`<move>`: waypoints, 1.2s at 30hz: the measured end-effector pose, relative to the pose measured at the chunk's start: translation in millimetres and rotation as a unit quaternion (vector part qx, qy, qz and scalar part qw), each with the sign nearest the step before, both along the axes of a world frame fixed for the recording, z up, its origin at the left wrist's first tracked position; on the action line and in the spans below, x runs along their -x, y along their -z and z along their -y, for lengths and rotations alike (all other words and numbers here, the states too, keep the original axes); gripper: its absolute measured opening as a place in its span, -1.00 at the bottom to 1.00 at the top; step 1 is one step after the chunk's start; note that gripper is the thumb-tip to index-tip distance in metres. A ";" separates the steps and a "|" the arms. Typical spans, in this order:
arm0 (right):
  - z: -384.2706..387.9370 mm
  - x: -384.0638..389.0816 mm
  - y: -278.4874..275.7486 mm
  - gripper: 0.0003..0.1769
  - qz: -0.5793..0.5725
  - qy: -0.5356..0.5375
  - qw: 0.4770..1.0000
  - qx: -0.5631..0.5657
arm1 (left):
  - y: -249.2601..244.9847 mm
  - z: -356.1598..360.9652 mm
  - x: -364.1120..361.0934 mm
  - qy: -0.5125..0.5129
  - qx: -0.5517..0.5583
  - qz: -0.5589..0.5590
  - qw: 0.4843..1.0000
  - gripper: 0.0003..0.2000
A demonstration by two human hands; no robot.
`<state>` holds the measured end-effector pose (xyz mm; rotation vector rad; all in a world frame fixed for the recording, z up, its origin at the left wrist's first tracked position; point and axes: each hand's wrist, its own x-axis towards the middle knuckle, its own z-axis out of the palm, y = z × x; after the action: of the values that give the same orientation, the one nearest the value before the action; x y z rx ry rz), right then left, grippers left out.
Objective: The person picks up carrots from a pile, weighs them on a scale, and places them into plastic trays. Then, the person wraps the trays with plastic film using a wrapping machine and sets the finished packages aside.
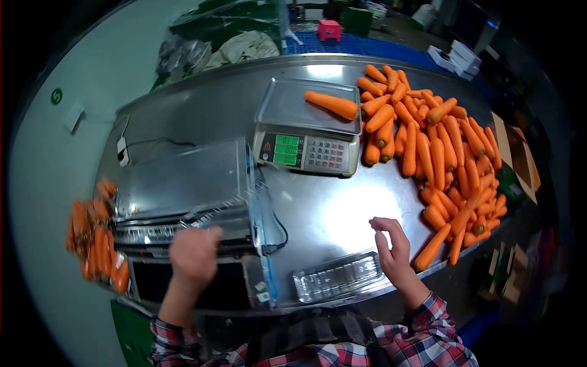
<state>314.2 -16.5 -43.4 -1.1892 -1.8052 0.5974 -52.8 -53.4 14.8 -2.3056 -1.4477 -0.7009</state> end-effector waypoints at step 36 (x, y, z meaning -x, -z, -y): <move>-207.7 50.7 34.7 -0.68 -0.080 0.039 0.987 -0.133 | -16.2 -141.2 -31.1 0.033 0.321 0.573 0.753 -0.24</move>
<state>263.5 191.2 -78.1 -0.9951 -1.6363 0.3812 -21.7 87.8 31.0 -2.4152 -2.3755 -2.2049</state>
